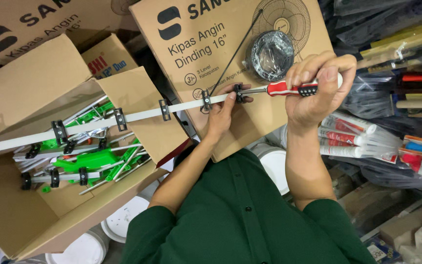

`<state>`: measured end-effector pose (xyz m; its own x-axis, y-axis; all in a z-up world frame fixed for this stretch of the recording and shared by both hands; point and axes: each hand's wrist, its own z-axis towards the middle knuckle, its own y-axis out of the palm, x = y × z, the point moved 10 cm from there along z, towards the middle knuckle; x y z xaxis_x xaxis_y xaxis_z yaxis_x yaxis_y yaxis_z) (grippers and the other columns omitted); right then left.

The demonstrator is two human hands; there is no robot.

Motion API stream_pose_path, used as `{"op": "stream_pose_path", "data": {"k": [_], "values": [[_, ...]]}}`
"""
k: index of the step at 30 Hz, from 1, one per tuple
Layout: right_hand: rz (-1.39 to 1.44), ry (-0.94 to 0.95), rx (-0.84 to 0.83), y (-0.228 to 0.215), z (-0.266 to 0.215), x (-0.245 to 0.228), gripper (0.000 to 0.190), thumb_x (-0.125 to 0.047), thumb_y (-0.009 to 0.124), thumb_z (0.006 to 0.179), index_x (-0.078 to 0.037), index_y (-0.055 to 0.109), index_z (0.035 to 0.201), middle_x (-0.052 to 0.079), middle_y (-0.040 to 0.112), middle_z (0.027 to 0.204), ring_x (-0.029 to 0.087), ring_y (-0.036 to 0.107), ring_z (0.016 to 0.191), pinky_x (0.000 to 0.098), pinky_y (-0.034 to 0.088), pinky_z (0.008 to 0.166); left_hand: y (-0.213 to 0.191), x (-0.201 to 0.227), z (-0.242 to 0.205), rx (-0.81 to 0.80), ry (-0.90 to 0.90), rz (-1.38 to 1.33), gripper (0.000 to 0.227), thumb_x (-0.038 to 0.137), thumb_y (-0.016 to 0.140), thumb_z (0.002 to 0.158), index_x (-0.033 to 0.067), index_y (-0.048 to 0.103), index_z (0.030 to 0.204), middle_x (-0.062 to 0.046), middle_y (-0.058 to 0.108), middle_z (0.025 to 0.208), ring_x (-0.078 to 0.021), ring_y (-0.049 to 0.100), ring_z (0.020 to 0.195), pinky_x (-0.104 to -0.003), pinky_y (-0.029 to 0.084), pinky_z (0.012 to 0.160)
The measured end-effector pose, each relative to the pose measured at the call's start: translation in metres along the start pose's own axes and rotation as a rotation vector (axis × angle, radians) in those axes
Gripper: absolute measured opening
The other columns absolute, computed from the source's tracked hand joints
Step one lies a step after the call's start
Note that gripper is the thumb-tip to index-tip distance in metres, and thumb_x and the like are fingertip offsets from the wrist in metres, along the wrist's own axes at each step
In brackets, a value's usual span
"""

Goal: The person assembles an antenna by inserting metal elements into plastic clips on a central bar and securing them with a screwdriver.

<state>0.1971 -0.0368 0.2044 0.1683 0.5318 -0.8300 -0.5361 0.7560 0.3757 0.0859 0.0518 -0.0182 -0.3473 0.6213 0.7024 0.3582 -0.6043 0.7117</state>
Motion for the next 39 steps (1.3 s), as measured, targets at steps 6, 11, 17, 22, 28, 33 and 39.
{"op": "stream_pose_path", "data": {"k": [6,11,17,22,28,33,39], "values": [[0.009,0.011,-0.027,0.0,0.0,-0.001,0.029,-0.028,0.059,0.114,-0.008,0.041,0.102,0.011,0.049,0.081,0.018,0.048,0.062,0.0315,0.046,0.056,-0.001,-0.001,0.0,0.001,0.002,0.004,0.034,0.017,0.044,0.115,-0.0045,0.051,0.139,-0.02,0.066,0.134,-0.0272,0.072,0.107,-0.038,0.056,0.1],[-0.068,0.12,-0.201,0.024,0.012,-0.001,0.031,-0.033,0.06,0.109,-0.009,0.044,0.122,0.011,0.055,0.099,0.019,0.055,0.089,0.034,0.051,0.081,0.001,-0.003,-0.001,-0.032,-0.015,0.01,0.038,0.02,0.044,0.114,-0.0052,0.05,0.142,-0.02,0.064,0.138,-0.0286,0.071,0.112,-0.04,0.055,0.104],[-0.807,0.063,-0.599,0.061,0.026,-0.034,0.027,-0.018,0.06,0.118,-0.002,0.047,0.134,0.016,0.062,0.12,0.023,0.061,0.104,0.0325,0.049,0.097,-0.004,-0.02,0.003,-0.053,-0.099,-0.097,0.046,0.024,0.046,0.112,-0.0089,0.047,0.143,-0.018,0.061,0.139,-0.0308,0.069,0.117,-0.042,0.051,0.109],[-1.323,-0.039,-0.709,0.069,0.04,-0.048,0.027,-0.018,0.074,0.111,-0.004,0.06,0.129,0.017,0.061,0.106,0.03,0.062,0.094,0.0357,0.05,0.081,-0.005,-0.029,0.002,-0.06,-0.105,-0.143,0.045,0.023,0.046,0.114,-0.011,0.049,0.144,-0.023,0.064,0.134,-0.0311,0.068,0.12,-0.044,0.05,0.113],[-1.332,-0.156,-0.979,0.1,0.035,-0.059,0.033,-0.012,0.073,0.104,0.003,0.057,0.129,0.021,0.054,0.12,0.04,0.059,0.108,0.0447,0.05,0.093,0.009,-0.017,0.002,-0.107,-0.144,-0.274,0.046,0.023,0.049,0.111,-0.0088,0.049,0.144,-0.021,0.062,0.139,-0.0296,0.067,0.116,-0.042,0.051,0.105],[-1.444,-0.182,-1.175,0.126,0.034,-0.065,0.041,-0.004,0.073,0.089,0.0,0.06,0.128,0.021,0.054,0.122,0.042,0.061,0.106,0.0466,0.053,0.088,0.026,-0.011,0.004,-0.188,-0.184,-0.381,0.046,0.026,0.051,0.113,-0.0048,0.048,0.148,-0.024,0.059,0.141,-0.0312,0.065,0.124,-0.042,0.05,0.109],[-1.614,-0.164,-1.279,0.139,0.031,-0.06,0.037,-0.016,0.077,0.085,-0.001,0.065,0.117,0.018,0.058,0.108,0.036,0.064,0.091,0.0445,0.054,0.075,0.021,-0.016,0.003,-0.154,-0.179,-0.412,0.037,0.023,0.052,0.113,-0.0005,0.048,0.141,-0.02,0.055,0.147,-0.033,0.065,0.125,-0.046,0.051,0.111]]}}
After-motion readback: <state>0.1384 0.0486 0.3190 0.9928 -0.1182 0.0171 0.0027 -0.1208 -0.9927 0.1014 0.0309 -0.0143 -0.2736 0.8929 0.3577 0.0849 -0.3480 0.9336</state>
